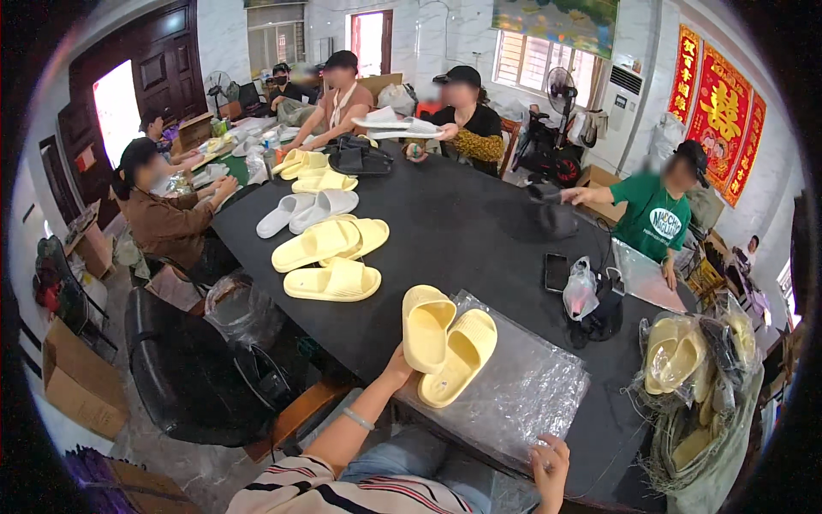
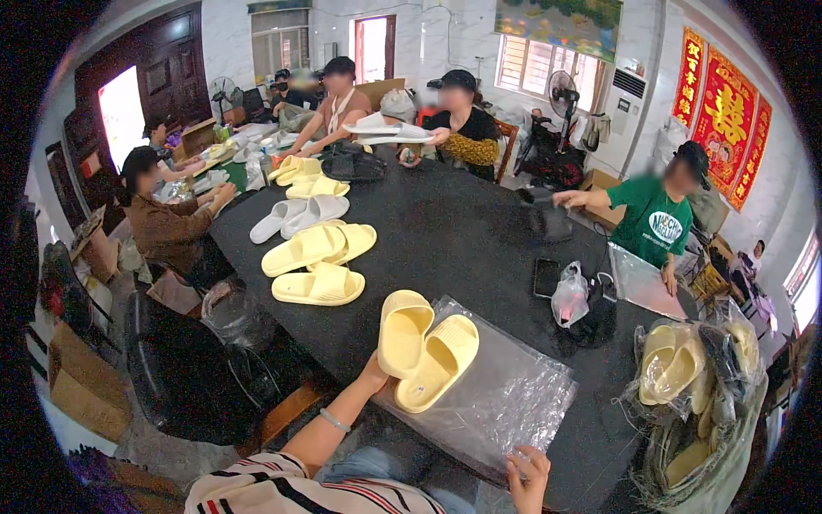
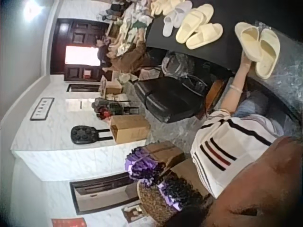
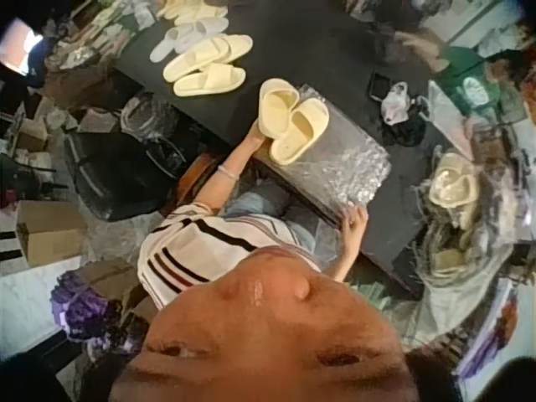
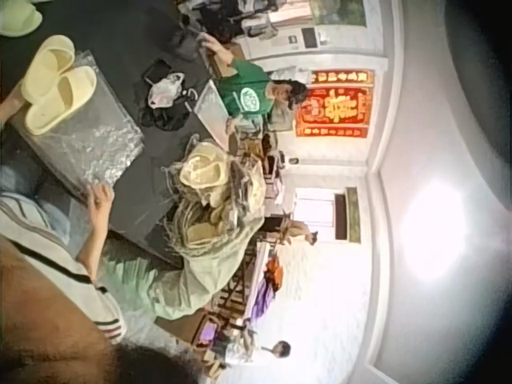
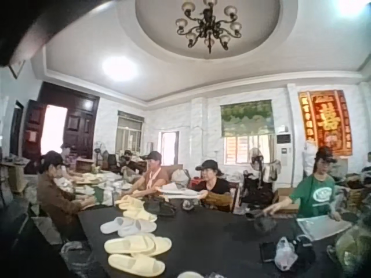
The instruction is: The person places pairs of yellow slippers into clear plastic bags at a long table. They pick up the slippers, arrange them inside the bags, and then move the packaged items aside. Other workers are visible in the background performing similar tasks.
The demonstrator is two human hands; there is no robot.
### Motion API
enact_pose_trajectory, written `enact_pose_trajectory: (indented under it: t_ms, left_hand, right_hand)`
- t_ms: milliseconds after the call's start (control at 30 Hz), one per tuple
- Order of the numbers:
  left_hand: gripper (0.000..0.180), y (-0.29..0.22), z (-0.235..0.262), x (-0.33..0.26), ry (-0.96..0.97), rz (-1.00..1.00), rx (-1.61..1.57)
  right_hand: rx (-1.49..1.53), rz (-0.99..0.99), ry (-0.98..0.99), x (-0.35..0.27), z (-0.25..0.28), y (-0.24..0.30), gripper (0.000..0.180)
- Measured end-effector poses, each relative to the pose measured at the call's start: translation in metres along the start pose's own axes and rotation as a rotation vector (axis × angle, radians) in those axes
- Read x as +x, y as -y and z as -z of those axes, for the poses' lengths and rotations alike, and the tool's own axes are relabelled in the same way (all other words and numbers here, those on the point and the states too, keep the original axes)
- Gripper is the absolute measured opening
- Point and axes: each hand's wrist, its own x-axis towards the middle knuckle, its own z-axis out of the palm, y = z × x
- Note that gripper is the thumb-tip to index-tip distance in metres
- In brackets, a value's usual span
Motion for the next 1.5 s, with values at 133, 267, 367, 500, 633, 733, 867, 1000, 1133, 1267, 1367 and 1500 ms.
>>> enact_pose_trajectory:
  t_ms: [133,267,367,500,633,733,867,1000,1133,1267,1367,1500]
  left_hand:
    - [0.040,0.005,-0.006,0.001,0.005,-0.035,0.146]
    - [0.039,0.011,0.003,0.005,0.005,-0.055,0.163]
    - [0.039,0.018,0.013,0.010,0.013,-0.059,0.152]
    - [0.038,0.018,0.012,0.010,0.022,-0.053,0.126]
    - [0.037,0.001,0.007,0.011,0.044,-0.053,0.023]
    - [0.036,-0.017,0.002,0.016,0.117,-0.042,-0.174]
    - [0.036,-0.043,-0.009,0.022,0.171,0.091,-0.569]
    - [0.034,-0.050,0.000,0.009,-0.141,0.300,-1.045]
    - [0.036,-0.063,-0.035,-0.042,-0.282,0.452,-1.030]
    - [0.038,-0.086,-0.045,-0.107,-0.002,0.464,-0.904]
    - [0.046,-0.101,-0.051,-0.106,0.111,0.040,-0.151]
    - [0.053,-0.113,-0.054,-0.073,0.077,-0.477,1.275]
  right_hand:
    - [0.062,0.069,0.285,0.015,0.019,0.025,0.036]
    - [-0.001,0.167,0.236,0.022,-0.010,0.007,0.036]
    - [0.196,0.192,0.254,0.031,-0.013,0.004,0.015]
    - [0.319,0.071,0.329,0.027,0.003,0.007,0.013]
    - [0.194,0.140,0.370,0.020,0.013,0.000,0.009]
    - [0.239,-0.116,0.330,-0.006,0.024,-0.006,0.010]
    - [0.187,-0.262,0.179,-0.021,0.063,-0.029,0.007]
    - [-0.002,-0.118,-0.062,0.027,0.083,0.006,0.010]
    - [-0.137,0.124,0.071,0.079,0.068,0.063,0.009]
    - [-0.564,0.261,0.186,0.107,0.063,0.075,0.010]
    - [-0.663,0.228,0.176,0.105,0.068,0.072,0.009]
    - [-0.643,0.198,0.142,0.094,0.076,0.095,0.010]
